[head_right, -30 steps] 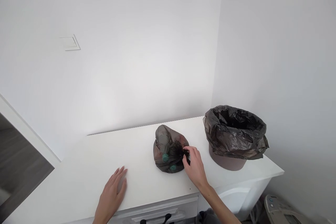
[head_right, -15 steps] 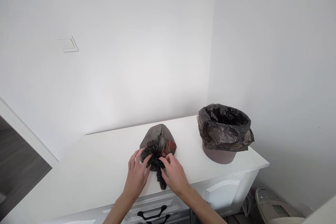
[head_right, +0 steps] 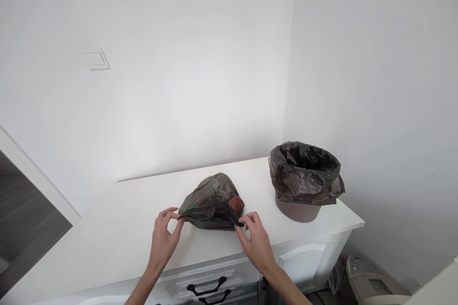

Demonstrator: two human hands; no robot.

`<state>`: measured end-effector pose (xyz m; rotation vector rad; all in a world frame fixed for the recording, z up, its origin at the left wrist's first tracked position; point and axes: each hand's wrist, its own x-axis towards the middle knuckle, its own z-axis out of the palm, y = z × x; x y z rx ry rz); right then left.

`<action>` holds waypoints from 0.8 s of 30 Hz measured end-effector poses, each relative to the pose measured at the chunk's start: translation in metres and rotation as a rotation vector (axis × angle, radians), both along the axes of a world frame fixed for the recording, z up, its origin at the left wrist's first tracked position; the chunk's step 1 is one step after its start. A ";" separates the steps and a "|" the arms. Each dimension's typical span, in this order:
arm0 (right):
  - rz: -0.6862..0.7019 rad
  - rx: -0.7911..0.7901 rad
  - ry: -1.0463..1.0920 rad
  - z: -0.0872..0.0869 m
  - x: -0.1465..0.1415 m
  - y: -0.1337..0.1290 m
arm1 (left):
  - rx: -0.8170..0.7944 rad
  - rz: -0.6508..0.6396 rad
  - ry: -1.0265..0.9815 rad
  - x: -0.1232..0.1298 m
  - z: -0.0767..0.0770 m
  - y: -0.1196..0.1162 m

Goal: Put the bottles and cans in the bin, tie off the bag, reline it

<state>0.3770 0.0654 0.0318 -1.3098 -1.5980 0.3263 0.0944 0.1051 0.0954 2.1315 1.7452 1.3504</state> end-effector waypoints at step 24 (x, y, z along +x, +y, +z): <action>0.237 0.087 -0.099 0.051 -0.008 -0.051 | 0.305 -0.433 0.649 0.038 0.032 -0.069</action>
